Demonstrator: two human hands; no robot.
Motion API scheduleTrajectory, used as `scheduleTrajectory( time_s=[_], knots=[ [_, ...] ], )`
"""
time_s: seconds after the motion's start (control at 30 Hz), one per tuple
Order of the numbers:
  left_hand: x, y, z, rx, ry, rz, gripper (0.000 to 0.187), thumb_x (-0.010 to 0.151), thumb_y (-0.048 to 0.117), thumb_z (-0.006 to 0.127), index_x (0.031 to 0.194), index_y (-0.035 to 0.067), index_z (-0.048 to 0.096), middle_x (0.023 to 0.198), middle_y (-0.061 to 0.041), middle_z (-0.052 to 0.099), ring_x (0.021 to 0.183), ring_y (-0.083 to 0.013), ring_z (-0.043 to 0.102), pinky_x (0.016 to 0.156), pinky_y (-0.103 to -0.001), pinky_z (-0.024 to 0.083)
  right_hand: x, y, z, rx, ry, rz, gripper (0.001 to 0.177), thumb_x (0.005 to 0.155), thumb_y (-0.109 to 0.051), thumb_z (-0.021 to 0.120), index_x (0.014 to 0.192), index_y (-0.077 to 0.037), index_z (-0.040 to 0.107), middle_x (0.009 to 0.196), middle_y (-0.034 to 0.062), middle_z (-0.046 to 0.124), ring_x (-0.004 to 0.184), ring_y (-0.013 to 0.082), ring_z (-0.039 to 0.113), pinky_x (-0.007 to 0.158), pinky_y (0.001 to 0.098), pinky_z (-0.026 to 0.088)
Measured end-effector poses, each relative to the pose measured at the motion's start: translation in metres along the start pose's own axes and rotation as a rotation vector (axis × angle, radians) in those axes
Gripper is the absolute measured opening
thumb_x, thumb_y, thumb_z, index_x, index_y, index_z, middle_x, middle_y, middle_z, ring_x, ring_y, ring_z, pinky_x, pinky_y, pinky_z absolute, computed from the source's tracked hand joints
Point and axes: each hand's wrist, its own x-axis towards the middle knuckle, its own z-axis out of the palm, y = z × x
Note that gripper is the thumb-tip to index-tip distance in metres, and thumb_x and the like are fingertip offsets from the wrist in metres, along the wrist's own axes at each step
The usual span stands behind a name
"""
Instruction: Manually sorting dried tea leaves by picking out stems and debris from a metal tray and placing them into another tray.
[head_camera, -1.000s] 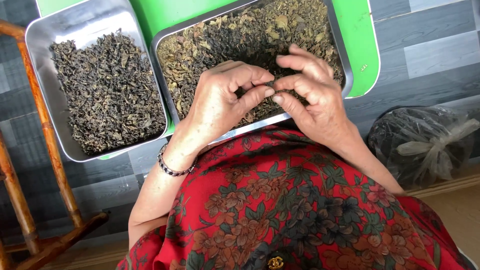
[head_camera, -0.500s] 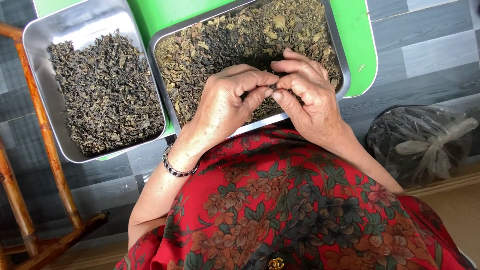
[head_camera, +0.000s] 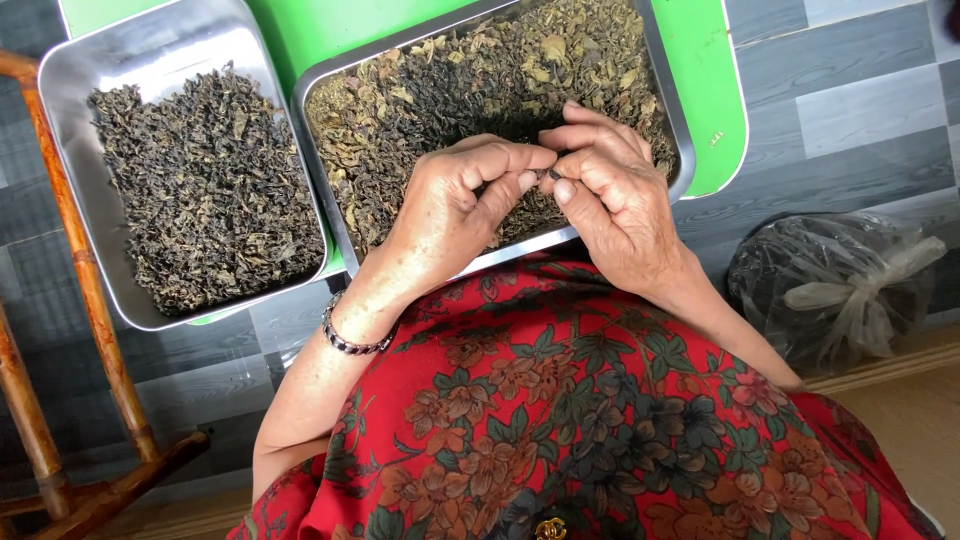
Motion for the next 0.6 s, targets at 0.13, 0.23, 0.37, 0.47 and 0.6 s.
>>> scheduleTrajectory(
  time_s=[0.13,0.23,0.37,0.47,0.6],
  knots=[
    [-0.0010,0.0020,-0.0005,-0.088,0.000,-0.078,0.017,0.105,0.008,0.062,0.121,0.005,0.069,0.103,-0.007,0.074,0.098,-0.0165,0.072,0.093,-0.028,0.059,0.0005,-0.0016,-0.0009,0.012,-0.010,0.016,0.030,0.110,-0.022,0.047,0.103,-0.004,0.070,0.126,0.0157,0.066,0.141,0.0397,0.051,0.115,0.0512,0.035],
    [-0.0012,0.0033,-0.0005,-0.100,0.008,-0.127,0.019,0.105,0.009,0.062,0.121,0.005,0.069,0.102,-0.006,0.076,0.097,-0.0149,0.073,0.092,-0.027,0.059,0.0009,-0.0025,-0.0006,0.019,0.003,0.008,0.031,0.110,-0.021,0.047,0.102,-0.002,0.070,0.124,0.0153,0.066,0.140,0.0392,0.052,0.114,0.0506,0.035],
    [-0.0019,0.0035,-0.0003,-0.092,0.010,-0.114,0.022,0.104,0.008,0.062,0.125,0.004,0.068,0.106,-0.008,0.076,0.100,-0.0164,0.074,0.093,-0.028,0.059,0.0018,-0.0028,-0.0003,0.023,-0.001,-0.011,0.030,0.110,-0.020,0.047,0.099,-0.001,0.068,0.125,0.0164,0.066,0.140,0.0397,0.051,0.115,0.0512,0.036],
    [-0.0026,0.0021,0.0004,-0.083,0.018,-0.091,0.022,0.103,0.005,0.064,0.125,0.003,0.067,0.109,-0.010,0.075,0.098,-0.0174,0.075,0.092,-0.028,0.060,0.0013,-0.0026,0.0003,0.022,-0.003,-0.006,0.029,0.109,-0.020,0.047,0.101,-0.002,0.069,0.126,0.0164,0.066,0.141,0.0397,0.051,0.115,0.0505,0.035],
    [-0.0014,0.0049,0.0005,-0.082,0.009,-0.085,0.024,0.100,0.000,0.068,0.124,0.001,0.067,0.111,-0.011,0.073,0.096,-0.0178,0.078,0.089,-0.026,0.064,0.0009,-0.0011,0.0005,0.015,-0.011,0.000,0.029,0.109,-0.020,0.047,0.100,-0.002,0.068,0.127,0.0160,0.066,0.142,0.0390,0.050,0.114,0.0506,0.035]
  ],
)
